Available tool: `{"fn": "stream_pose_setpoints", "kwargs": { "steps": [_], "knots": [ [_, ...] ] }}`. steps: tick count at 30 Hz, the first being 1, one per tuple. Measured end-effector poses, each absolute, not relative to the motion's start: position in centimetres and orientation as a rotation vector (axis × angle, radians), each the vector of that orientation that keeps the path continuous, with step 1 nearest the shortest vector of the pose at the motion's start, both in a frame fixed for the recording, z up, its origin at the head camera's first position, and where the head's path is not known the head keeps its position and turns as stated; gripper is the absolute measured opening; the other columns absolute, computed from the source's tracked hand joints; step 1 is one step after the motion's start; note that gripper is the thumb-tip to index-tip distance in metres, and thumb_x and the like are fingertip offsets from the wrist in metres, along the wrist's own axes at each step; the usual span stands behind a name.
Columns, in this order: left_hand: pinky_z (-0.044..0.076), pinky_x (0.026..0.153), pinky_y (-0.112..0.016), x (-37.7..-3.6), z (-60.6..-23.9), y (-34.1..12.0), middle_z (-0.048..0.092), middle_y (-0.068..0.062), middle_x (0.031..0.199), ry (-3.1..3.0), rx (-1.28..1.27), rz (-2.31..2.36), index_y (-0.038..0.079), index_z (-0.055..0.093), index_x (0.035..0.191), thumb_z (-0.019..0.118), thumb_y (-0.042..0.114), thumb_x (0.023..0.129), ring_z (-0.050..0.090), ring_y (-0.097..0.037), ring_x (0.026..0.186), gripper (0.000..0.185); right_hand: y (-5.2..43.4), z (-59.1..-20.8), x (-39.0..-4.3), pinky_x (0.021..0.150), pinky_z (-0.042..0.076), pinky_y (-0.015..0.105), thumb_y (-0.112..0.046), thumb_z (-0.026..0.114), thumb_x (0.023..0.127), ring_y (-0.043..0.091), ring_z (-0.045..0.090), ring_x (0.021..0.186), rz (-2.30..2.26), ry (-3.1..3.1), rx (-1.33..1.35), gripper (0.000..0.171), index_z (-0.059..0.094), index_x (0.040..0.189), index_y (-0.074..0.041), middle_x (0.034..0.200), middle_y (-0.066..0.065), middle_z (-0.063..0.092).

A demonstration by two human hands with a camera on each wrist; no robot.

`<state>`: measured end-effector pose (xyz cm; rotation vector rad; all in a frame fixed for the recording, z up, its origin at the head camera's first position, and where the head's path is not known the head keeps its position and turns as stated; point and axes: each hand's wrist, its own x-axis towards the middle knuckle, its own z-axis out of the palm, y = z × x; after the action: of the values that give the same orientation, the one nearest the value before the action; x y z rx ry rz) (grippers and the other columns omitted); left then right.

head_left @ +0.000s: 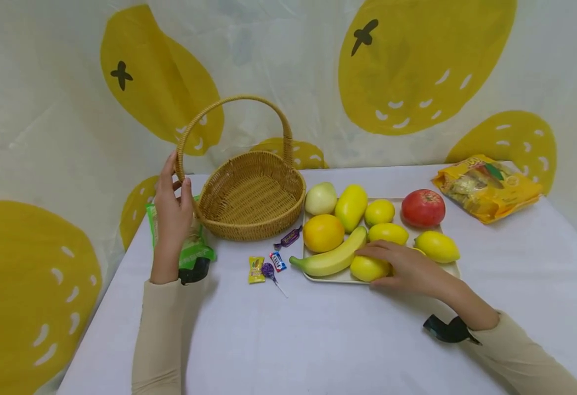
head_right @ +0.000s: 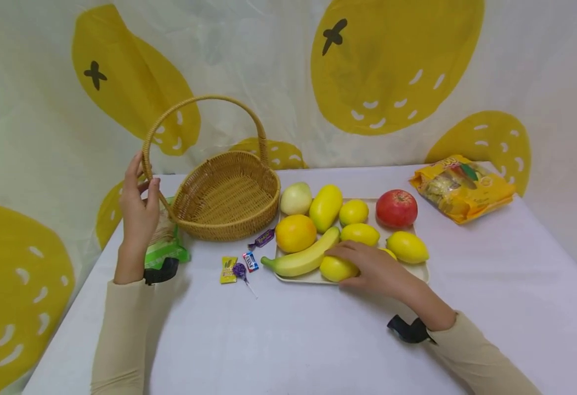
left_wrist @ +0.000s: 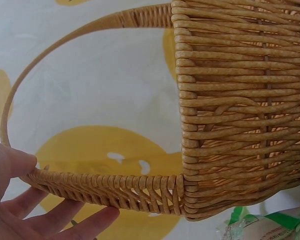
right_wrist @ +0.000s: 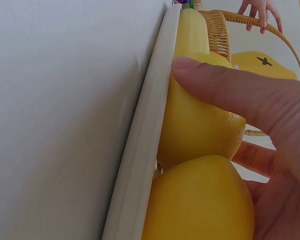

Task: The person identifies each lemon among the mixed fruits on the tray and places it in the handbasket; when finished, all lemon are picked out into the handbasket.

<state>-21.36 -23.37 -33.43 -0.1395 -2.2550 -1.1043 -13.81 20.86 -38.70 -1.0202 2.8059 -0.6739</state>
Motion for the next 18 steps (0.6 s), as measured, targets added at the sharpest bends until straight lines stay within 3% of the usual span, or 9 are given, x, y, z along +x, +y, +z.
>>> {"fn": "stream_pose_setpoints", "kwargs": {
  "steps": [2, 9, 18],
  "knots": [
    [0.053, 0.078, -0.041, -21.3, -33.4, -23.3, 0.04, -0.018, 0.144, -2.259, -0.133, -1.103, 0.031, 0.029, 0.154, 0.045, 0.016, 0.104, 0.056, -0.036, 0.117, 0.054, 20.9, -38.6, -13.8, 0.092, 0.053, 0.047, -0.023, 0.083, 0.078, 0.023, 0.057, 0.109, -0.684, 2.796, -0.994, 0.06, 0.06, 0.133, -0.014, 0.125, 0.005, 0.062],
    [0.055, 0.082, -0.052, -21.4, -33.3, -23.3, 0.041, -0.019, 0.144, -2.26, -0.129, -1.095, 0.031, 0.029, 0.154, 0.046, 0.014, 0.104, 0.056, -0.039, 0.117, 0.055, 21.0, -38.0, -14.0, 0.093, 0.053, 0.047, -0.025, 0.084, 0.077, 0.024, 0.057, 0.112, -0.744, 2.767, -0.962, 0.061, 0.06, 0.133, -0.016, 0.126, 0.005, 0.062],
    [0.055, 0.084, -0.055, -21.3, -33.5, -23.3, 0.043, -0.021, 0.142, -2.271, -0.123, -1.054, 0.032, 0.028, 0.154, 0.046, 0.015, 0.104, 0.055, -0.041, 0.119, 0.055, 19.6, -36.6, -14.4, 0.093, 0.053, 0.045, -0.029, 0.082, 0.079, 0.021, 0.058, 0.112, -0.85, 2.749, -1.086, 0.06, 0.06, 0.133, -0.014, 0.126, 0.002, 0.063]
  ]
}}
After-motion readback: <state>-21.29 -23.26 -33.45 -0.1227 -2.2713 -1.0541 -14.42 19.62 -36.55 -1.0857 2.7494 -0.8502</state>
